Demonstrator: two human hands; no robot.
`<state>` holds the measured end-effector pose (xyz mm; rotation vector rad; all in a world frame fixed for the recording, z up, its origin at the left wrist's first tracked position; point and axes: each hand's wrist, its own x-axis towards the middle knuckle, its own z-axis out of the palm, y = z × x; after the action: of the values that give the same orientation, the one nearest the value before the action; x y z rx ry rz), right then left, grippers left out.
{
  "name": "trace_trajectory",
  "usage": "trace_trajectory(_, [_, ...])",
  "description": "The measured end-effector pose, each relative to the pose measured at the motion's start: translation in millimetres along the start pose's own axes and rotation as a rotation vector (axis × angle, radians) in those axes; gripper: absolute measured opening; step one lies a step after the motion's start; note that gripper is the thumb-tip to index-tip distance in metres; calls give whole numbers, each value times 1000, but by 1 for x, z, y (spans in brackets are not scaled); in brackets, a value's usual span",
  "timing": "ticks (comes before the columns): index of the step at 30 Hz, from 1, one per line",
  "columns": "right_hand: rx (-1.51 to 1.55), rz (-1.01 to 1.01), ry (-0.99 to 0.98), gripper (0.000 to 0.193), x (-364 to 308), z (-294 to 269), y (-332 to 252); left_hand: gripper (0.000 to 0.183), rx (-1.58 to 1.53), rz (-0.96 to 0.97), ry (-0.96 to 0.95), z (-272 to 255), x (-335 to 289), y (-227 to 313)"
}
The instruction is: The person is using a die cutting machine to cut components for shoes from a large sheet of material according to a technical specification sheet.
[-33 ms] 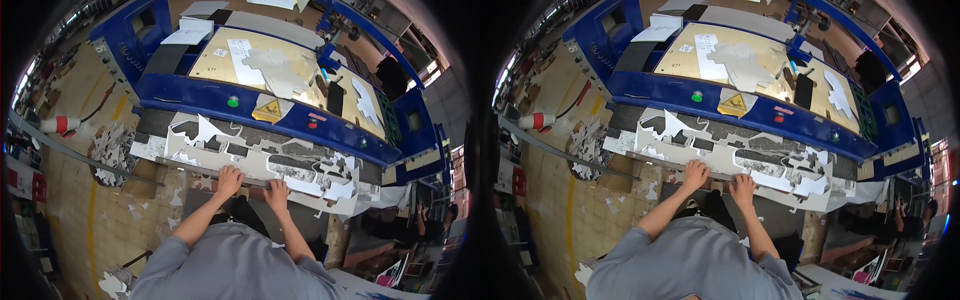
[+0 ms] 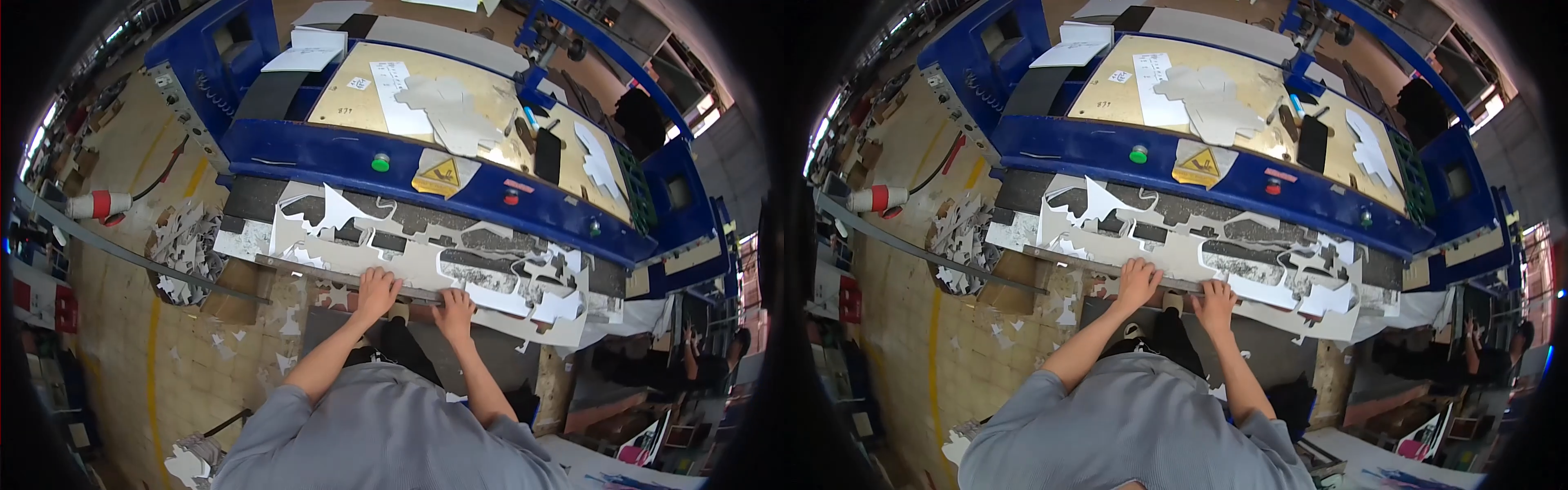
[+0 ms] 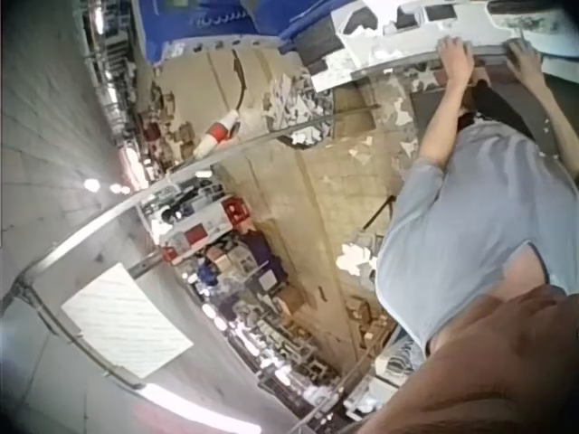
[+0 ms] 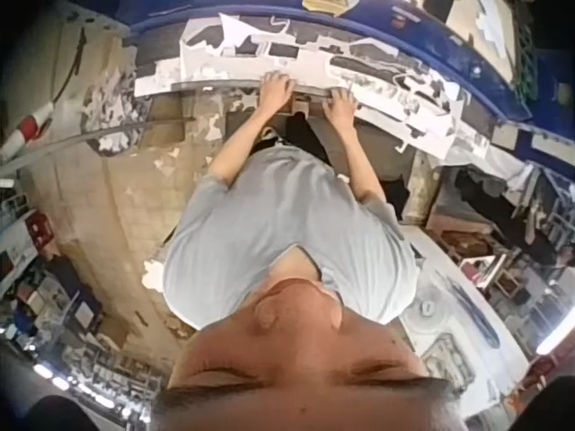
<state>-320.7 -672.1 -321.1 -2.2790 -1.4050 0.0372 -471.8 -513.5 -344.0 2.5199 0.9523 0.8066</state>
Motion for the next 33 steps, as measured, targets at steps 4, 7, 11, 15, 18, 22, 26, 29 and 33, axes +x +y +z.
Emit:
trace_trajectory(4, [-96,-18,25,42,6,8,-8,26,17,-1,-21,-5,5,1])
trace_trajectory(7, [-97,-6,76,38,12,13,-8,26,40,-3,-17,-7,9,2])
trace_trajectory(11, [-119,-41,15,33,22,16,-8,27,80,-2,-54,-6,8,-2])
trace_trajectory(15, [-119,-17,-31,31,32,10,-9,27,39,-8,-78,-17,13,2])
trace_trajectory(18, [-111,-50,-29,32,33,5,-5,25,18,-37,-88,-18,17,6])
trace_trajectory(22, [-106,-59,-103,32,30,-3,-8,23,-12,-50,-142,-28,10,9])
trace_trajectory(26, [-47,-87,-365,36,45,-25,-11,24,-102,-142,-354,-51,17,15])
trace_trajectory(29, [-96,-114,-763,43,82,-59,-15,28,-278,-152,-742,-74,46,11])
trace_trajectory(33, [458,-73,-1143,40,171,-99,-48,28,-833,-662,-739,-99,133,-10])
